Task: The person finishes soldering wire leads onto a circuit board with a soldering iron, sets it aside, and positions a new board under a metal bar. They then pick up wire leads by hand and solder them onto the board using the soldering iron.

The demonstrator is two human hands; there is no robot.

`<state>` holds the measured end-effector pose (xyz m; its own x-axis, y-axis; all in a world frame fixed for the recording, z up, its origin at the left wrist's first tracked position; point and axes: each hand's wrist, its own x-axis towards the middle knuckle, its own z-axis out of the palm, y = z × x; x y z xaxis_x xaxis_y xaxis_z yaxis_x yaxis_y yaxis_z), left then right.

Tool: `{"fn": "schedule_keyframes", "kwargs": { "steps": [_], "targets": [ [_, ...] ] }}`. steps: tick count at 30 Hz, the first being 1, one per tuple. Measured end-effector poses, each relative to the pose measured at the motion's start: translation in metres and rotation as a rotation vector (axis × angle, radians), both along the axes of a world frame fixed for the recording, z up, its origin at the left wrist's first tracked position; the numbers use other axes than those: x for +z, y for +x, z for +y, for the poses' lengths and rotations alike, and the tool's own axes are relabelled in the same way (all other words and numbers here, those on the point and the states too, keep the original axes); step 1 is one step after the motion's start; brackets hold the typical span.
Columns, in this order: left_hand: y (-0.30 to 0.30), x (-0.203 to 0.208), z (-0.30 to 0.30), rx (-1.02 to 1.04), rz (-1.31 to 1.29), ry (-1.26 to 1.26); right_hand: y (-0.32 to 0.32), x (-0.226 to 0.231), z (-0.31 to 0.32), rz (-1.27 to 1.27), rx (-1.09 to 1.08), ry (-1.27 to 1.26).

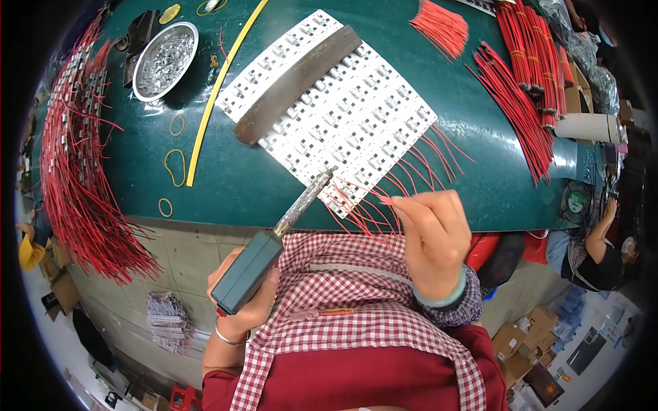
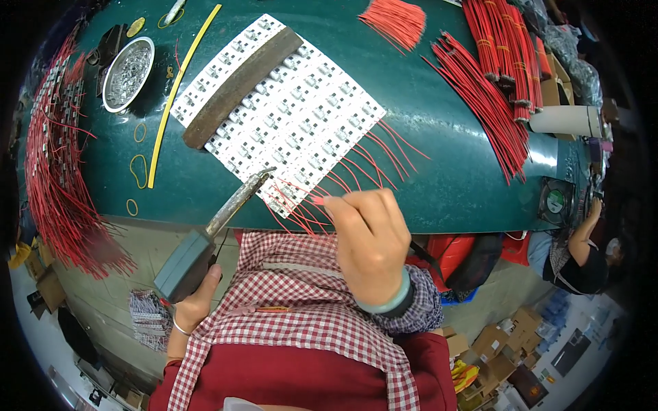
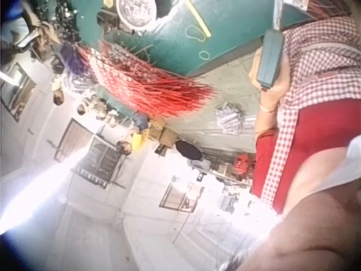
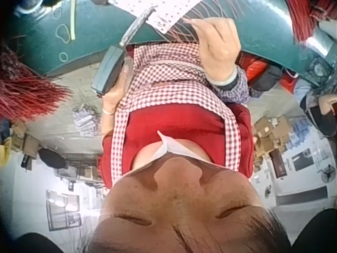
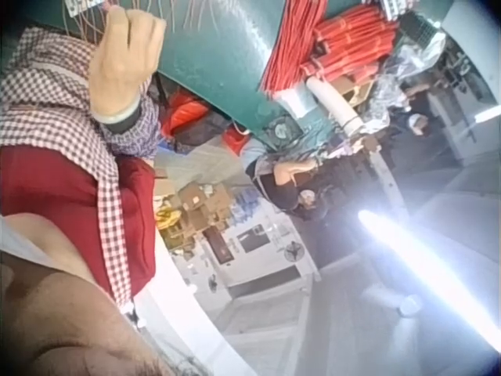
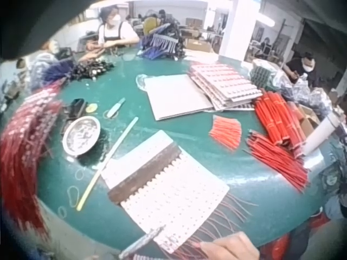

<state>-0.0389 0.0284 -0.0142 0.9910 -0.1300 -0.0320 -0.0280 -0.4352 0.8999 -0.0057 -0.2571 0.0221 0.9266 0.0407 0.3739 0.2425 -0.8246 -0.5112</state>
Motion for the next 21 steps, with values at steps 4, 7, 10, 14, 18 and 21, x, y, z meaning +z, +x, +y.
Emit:
{"fn": "schedule_keyframes", "kwargs": {
  "steps": [4, 7, 10, 14, 18, 21],
  "targets": [
    [0.002, 0.002, 0.001, 0.029, 0.029, -0.018, -0.013, 0.031, -0.007, 0.048, -0.058, 0.114],
    [0.003, 0.002, 0.0, 0.034, 0.029, -0.014, -0.012, 0.035, -0.01, 0.005, -0.127, 0.151],
    [0.003, -0.001, -0.001, 0.034, 0.023, -0.02, 0.004, 0.012, 0.003, -0.002, -0.017, 0.162],
    [0.003, -0.001, -0.001, 0.012, 0.003, -0.015, 0.017, -0.03, 0.028, -0.019, 0.002, 0.162],
    [0.004, -0.001, -0.002, 0.028, 0.026, -0.041, 0.021, -0.053, 0.033, -0.071, -0.047, 0.147],
    [0.007, -0.001, -0.002, -0.021, 0.009, 0.0, 0.02, -0.057, 0.035, -0.04, -0.031, 0.134]
  ]
}}
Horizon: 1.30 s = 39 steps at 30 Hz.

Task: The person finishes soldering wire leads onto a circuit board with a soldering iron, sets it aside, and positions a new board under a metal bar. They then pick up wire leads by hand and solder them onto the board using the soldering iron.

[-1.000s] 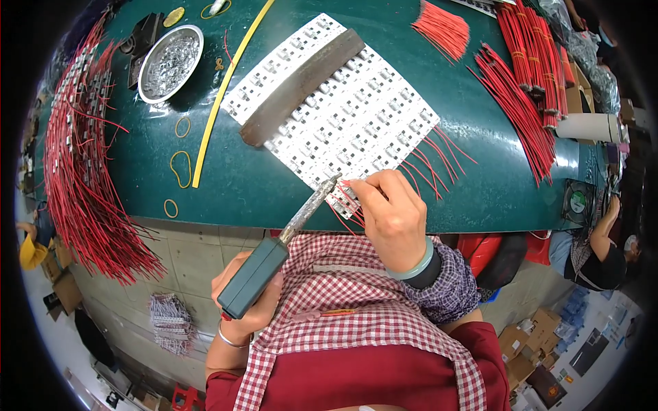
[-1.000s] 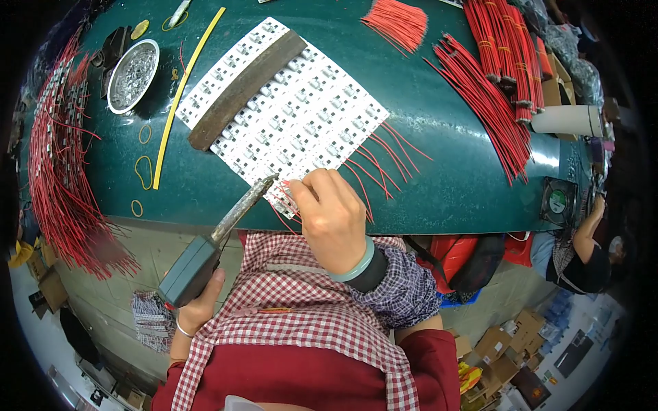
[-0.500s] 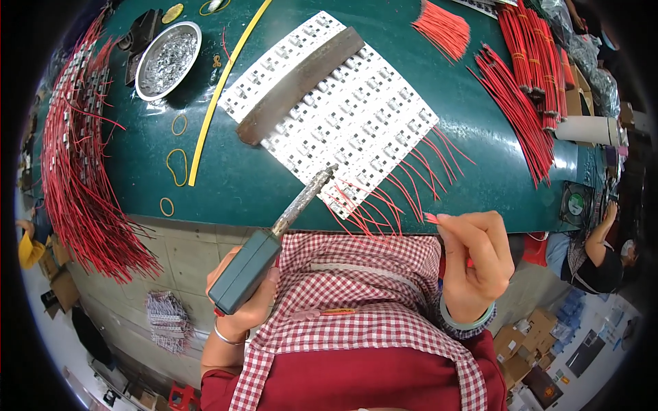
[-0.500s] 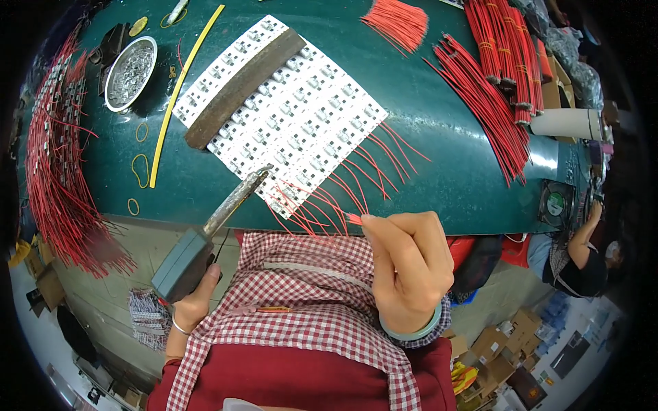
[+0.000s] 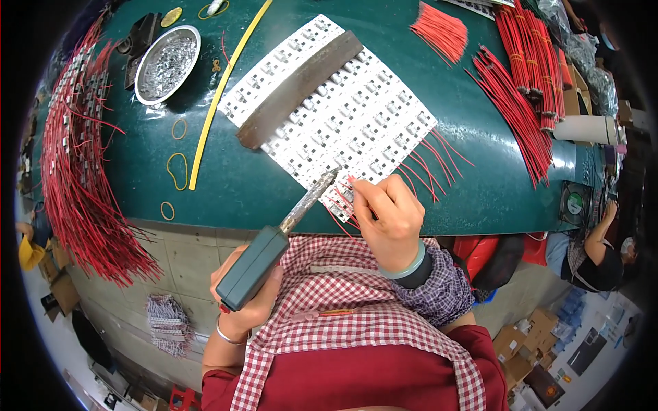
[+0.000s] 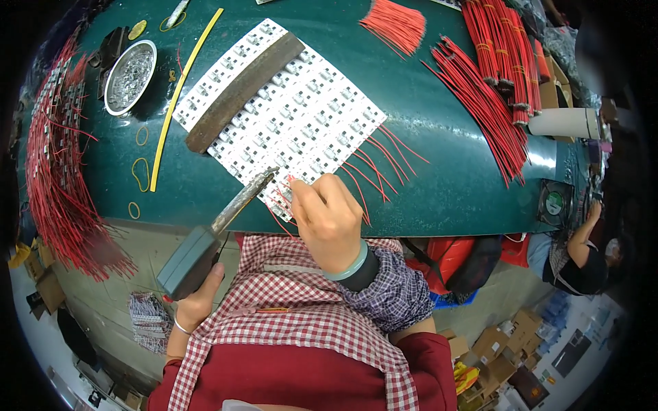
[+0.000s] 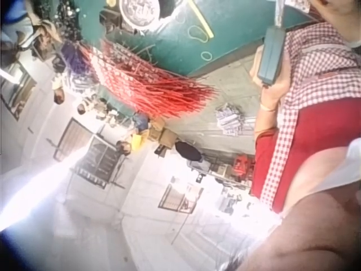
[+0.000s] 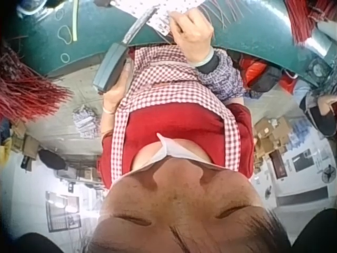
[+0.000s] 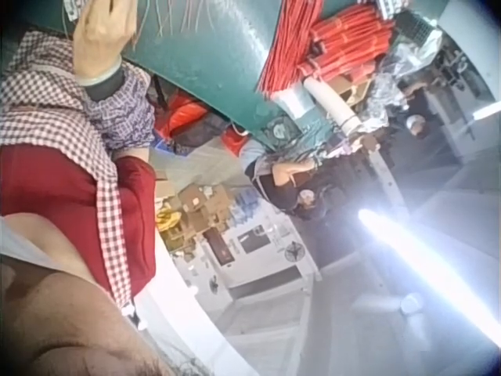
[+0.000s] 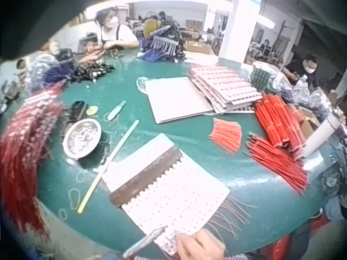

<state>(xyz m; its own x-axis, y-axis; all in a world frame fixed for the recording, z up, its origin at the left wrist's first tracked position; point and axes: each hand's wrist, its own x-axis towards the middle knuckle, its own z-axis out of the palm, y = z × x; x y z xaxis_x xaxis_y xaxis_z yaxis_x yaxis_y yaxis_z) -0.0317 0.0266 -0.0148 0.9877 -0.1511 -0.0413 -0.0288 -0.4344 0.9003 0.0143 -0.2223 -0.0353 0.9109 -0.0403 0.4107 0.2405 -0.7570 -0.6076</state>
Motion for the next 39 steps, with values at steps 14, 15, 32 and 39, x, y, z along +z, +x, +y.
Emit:
{"fn": "schedule_keyframes", "kwargs": {
  "steps": [14, 15, 32, 39],
  "targets": [
    [0.023, 0.014, -0.012, -0.128, -0.134, 0.083, -0.002, -0.003, 0.006, -0.019, -0.04, -0.01],
    [0.024, 0.014, -0.013, -0.129, -0.133, 0.083, -0.002, -0.003, 0.006, -0.019, -0.041, -0.01],
    [0.027, 0.013, -0.014, -0.167, -0.251, 0.087, -0.001, 0.001, 0.006, 0.015, -0.02, -0.034],
    [0.02, 0.015, -0.011, -0.135, -0.176, 0.103, -0.002, 0.001, 0.005, 0.017, -0.024, -0.038]
  ]
}}
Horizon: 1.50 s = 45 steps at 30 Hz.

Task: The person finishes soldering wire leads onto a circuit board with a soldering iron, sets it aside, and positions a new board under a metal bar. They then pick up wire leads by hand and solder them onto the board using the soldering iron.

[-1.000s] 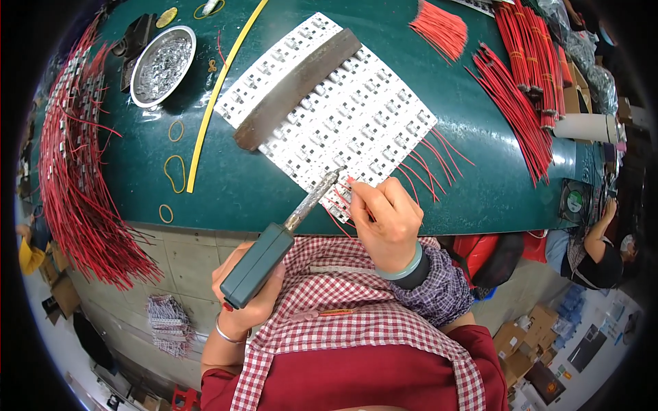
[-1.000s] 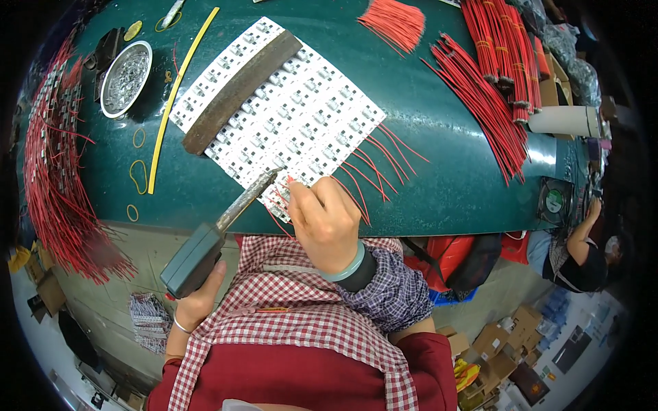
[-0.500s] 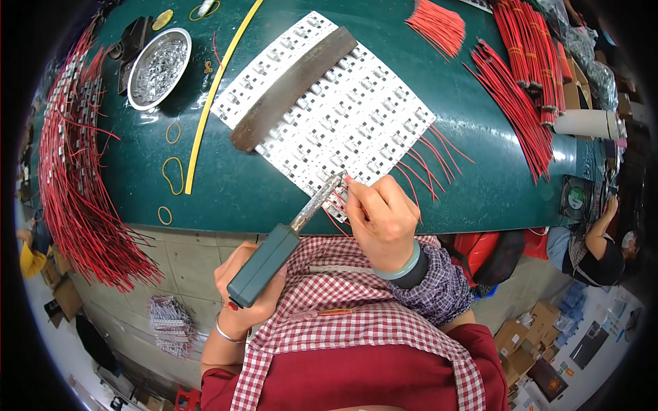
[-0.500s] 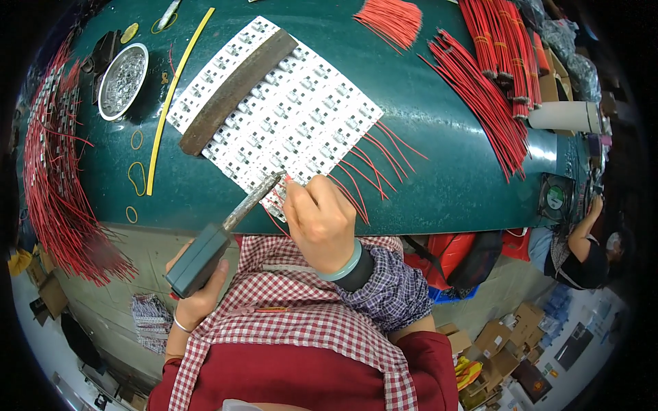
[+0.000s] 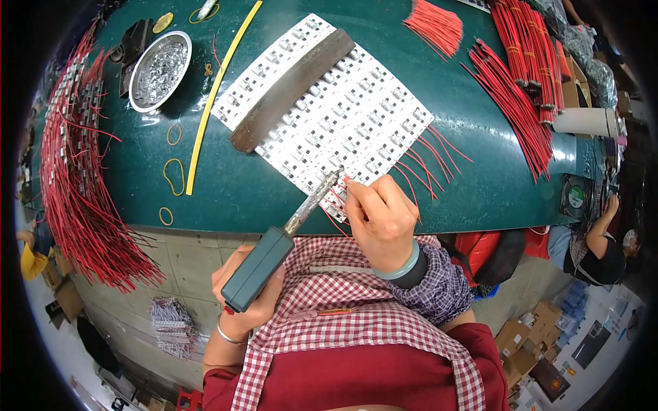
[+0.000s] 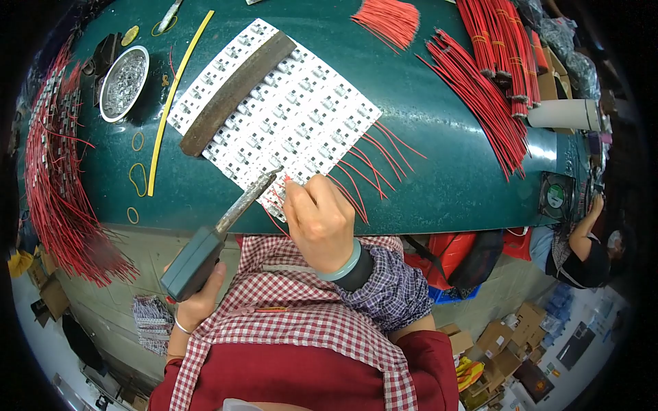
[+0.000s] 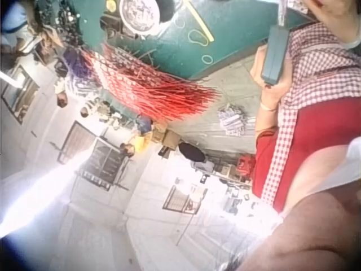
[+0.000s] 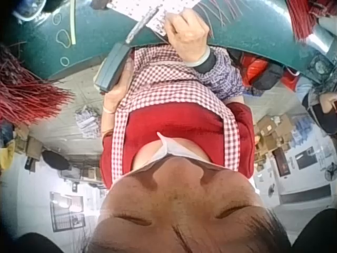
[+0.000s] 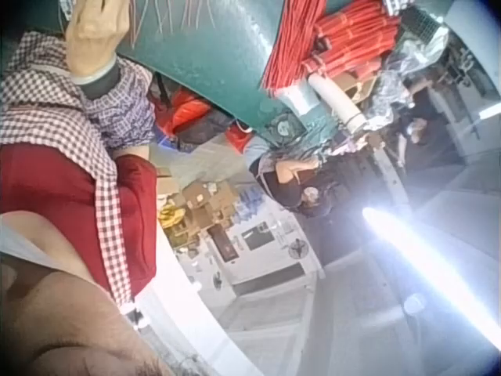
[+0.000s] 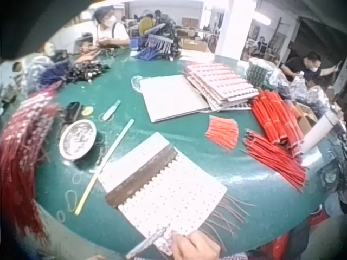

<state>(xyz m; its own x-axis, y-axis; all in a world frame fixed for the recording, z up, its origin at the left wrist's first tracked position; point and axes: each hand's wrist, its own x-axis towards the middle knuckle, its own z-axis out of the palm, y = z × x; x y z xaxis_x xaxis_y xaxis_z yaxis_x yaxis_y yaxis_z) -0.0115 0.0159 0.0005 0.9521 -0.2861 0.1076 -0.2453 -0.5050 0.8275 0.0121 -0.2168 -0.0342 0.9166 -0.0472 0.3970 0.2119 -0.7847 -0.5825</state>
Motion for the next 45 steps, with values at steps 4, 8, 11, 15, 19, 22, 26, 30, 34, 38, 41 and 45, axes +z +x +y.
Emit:
{"fn": "schedule_keyframes", "kwargs": {
  "steps": [4, 8, 11, 15, 19, 22, 26, 30, 34, 38, 41, 45],
  "targets": [
    [-0.002, -0.003, -0.001, 0.038, 0.063, -0.043, -0.005, 0.007, -0.006, 0.025, 0.01, 0.007],
    [-0.004, -0.006, 0.005, 0.031, 0.067, -0.017, -0.022, 0.047, -0.033, 0.183, 0.084, 0.059],
    [-0.014, -0.017, 0.011, 0.085, 0.131, -0.064, -0.028, 0.082, -0.053, 0.235, 0.115, 0.161],
    [-0.013, -0.019, 0.008, 0.087, 0.158, -0.078, -0.003, 0.069, -0.048, 0.037, 0.068, 0.14],
    [-0.007, -0.013, -0.002, 0.073, 0.141, -0.081, 0.018, 0.016, -0.035, -0.007, 0.102, 0.106],
    [-0.006, -0.011, -0.006, 0.075, 0.141, -0.088, 0.02, 0.002, -0.032, 0.021, 0.097, 0.125],
    [-0.007, -0.011, -0.008, 0.081, 0.168, -0.077, 0.02, 0.001, -0.031, 0.029, 0.102, 0.109],
    [-0.004, -0.009, -0.007, 0.058, 0.144, -0.042, 0.02, 0.001, -0.031, 0.038, 0.105, 0.092],
    [-0.004, -0.01, -0.006, 0.065, 0.145, -0.031, 0.022, 0.003, -0.033, 0.053, 0.113, 0.096],
    [0.0, -0.007, -0.01, 0.061, 0.119, -0.038, 0.021, 0.004, -0.032, 0.064, 0.11, 0.086],
    [0.004, -0.003, -0.013, 0.048, 0.072, -0.009, 0.021, 0.005, -0.031, 0.064, 0.102, 0.069],
    [0.004, -0.006, -0.013, 0.045, 0.031, -0.019, 0.022, 0.006, -0.031, 0.065, 0.113, 0.06]
  ]
}}
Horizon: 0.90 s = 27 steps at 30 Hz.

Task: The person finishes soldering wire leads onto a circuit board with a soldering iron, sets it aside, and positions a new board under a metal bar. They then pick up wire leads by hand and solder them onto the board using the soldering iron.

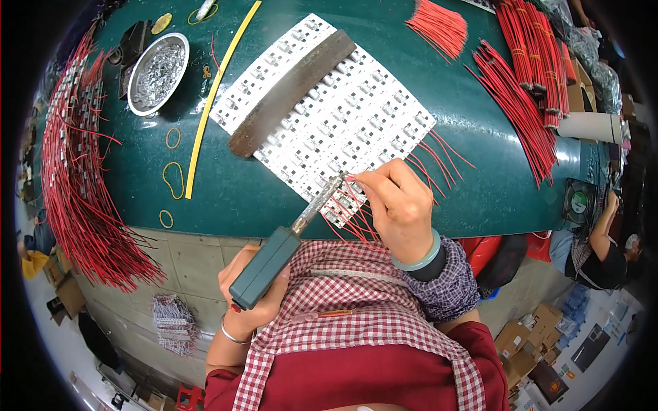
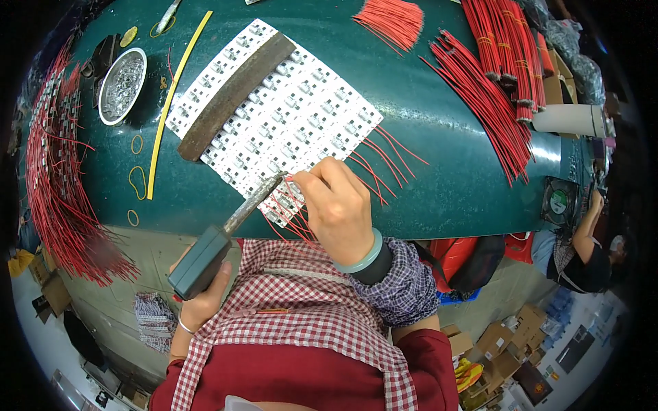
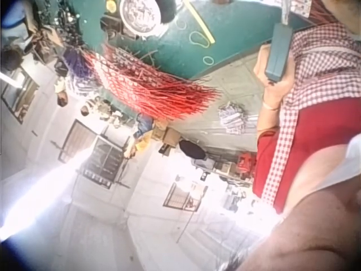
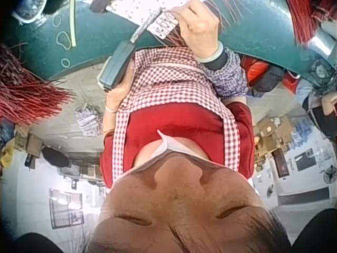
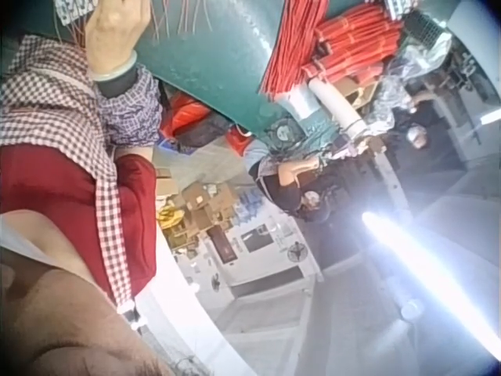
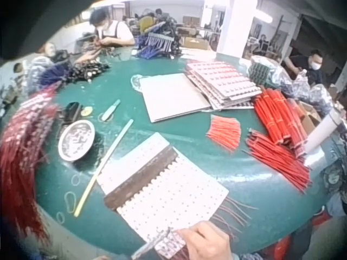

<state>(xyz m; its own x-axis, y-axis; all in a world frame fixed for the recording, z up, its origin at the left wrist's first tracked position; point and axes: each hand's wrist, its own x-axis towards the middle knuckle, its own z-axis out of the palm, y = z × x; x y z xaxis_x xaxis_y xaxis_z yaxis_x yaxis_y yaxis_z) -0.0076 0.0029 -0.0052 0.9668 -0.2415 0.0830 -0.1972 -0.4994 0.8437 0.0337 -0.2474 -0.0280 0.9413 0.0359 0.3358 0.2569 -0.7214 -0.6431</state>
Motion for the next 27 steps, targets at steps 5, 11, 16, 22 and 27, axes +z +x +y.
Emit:
{"fn": "schedule_keyframes", "kwargs": {
  "steps": [5, 11, 16, 22, 27],
  "targets": [
    [0.001, 0.0, -0.001, -0.015, -0.029, 0.006, 0.001, 0.001, 0.0, 0.004, 0.006, 0.0],
    [-0.013, -0.009, 0.011, 0.003, -0.016, -0.036, 0.001, 0.002, 0.001, 0.001, 0.009, 0.001],
    [-0.018, -0.01, 0.01, 0.076, 0.113, -0.078, 0.0, 0.002, -0.001, 0.01, 0.002, 0.005],
    [-0.014, -0.01, 0.012, 0.086, 0.139, -0.078, -0.019, 0.03, -0.016, 0.067, -0.048, -0.075],
    [-0.009, -0.012, 0.014, 0.03, 0.083, -0.021, -0.029, 0.067, -0.024, 0.049, -0.099, -0.046]
  ]
}}
